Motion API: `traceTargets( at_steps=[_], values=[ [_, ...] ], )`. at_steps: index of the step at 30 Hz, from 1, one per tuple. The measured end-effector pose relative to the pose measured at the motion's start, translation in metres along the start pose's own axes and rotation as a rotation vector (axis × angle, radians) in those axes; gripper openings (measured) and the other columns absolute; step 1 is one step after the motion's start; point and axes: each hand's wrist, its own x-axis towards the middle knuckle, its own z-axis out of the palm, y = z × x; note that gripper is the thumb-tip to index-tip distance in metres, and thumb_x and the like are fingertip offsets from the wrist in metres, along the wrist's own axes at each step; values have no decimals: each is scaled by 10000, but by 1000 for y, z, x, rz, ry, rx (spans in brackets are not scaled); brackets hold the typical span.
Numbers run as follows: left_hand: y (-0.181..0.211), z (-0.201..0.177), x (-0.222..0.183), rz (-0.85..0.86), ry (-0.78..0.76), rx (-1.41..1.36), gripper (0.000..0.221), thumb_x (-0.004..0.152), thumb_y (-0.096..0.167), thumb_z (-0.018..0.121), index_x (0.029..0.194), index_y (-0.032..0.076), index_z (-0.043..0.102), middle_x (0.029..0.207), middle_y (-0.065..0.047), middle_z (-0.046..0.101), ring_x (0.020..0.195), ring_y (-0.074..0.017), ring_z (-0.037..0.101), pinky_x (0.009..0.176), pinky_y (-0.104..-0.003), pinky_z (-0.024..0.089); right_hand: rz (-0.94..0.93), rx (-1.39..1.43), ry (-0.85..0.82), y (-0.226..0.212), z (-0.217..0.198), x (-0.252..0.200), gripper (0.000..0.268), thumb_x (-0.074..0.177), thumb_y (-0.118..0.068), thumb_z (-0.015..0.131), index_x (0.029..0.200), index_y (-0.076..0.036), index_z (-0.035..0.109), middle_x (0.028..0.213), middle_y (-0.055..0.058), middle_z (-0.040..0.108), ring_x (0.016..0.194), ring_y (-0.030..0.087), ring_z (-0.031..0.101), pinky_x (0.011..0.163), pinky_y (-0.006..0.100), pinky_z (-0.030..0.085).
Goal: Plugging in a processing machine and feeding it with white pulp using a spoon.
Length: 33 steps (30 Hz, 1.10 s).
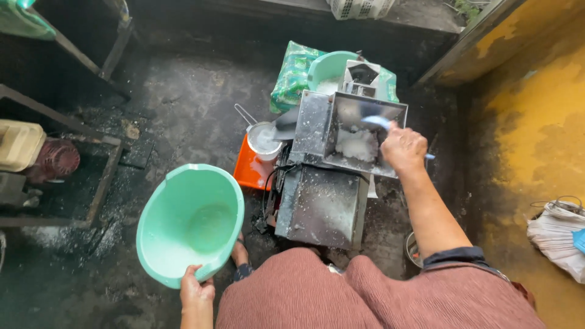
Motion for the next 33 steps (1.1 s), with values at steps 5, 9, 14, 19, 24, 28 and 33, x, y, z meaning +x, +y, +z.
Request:
traceTargets(
  at_steps=[5, 9, 14, 19, 24, 28, 33],
  values=[
    [2, 2, -5, -1, 149, -31, 336, 699, -9, 649, 1003, 124, 602, 965, -7, 710, 826, -186, 724, 632, -311, 629, -133, -54, 26, -33, 54, -2, 291, 896, -164, 435, 999, -132, 706, 941, 102, 758, 865, 329, 753, 665, 458, 593],
    [2, -8, -14, -17, 23, -32, 397, 728, 10, 617, 1076, 197, 653, 1023, 55, 727, 916, -149, 714, 689, -280, 609, 30, 62, -211, -32, -40, -41, 373, 1017, -282, 349, 1166, -253, 689, 1155, 94, 743, 1057, 351, 722, 802, 457, 579],
    [11, -14, -54, 42, 188, -3, 507, 702, -32, 680, 1183, 110, 606, 1174, -36, 703, 968, -205, 708, 682, -324, 617, 62, 291, 5, 3, -88, -89, 538, 1040, -202, 308, 1554, -278, 449, 1033, 214, 726, 913, 479, 672, 749, 585, 494],
    [9, -24, -20, -8, 164, -77, 465, 699, -39, 651, 1133, 122, 615, 1068, -29, 724, 905, -213, 721, 644, -328, 630, 105, 399, -26, -11, -38, -114, 486, 1035, -210, 356, 1508, -260, 458, 1050, 234, 676, 948, 467, 651, 771, 586, 503],
    [14, -17, 71, -102, -32, 0, 158, 735, 52, 648, 840, 109, 545, 777, -60, 604, 737, -263, 645, 608, -379, 592, 306, 611, -5, -27, -34, -134, 548, 995, -278, 413, 1538, -341, 448, 1218, 310, 645, 1112, 551, 584, 936, 618, 434],
    [49, 21, 73, -86, -11, -18, 245, 706, -6, 650, 928, 55, 565, 878, -96, 636, 809, -276, 661, 662, -440, 612, 382, 547, -88, -50, -16, -135, 532, 979, -365, 425, 1506, -438, 447, 1239, 265, 661, 1134, 515, 606, 968, 571, 450],
    [125, 34, 70, -37, -78, 19, 402, 694, -19, 662, 1084, 72, 637, 981, -59, 682, 869, -251, 675, 686, -399, 571, 360, 631, 84, -127, -8, -150, 564, 922, -540, 501, 1470, -414, 537, 1098, 172, 715, 1065, 465, 626, 885, 517, 471]
  ],
)
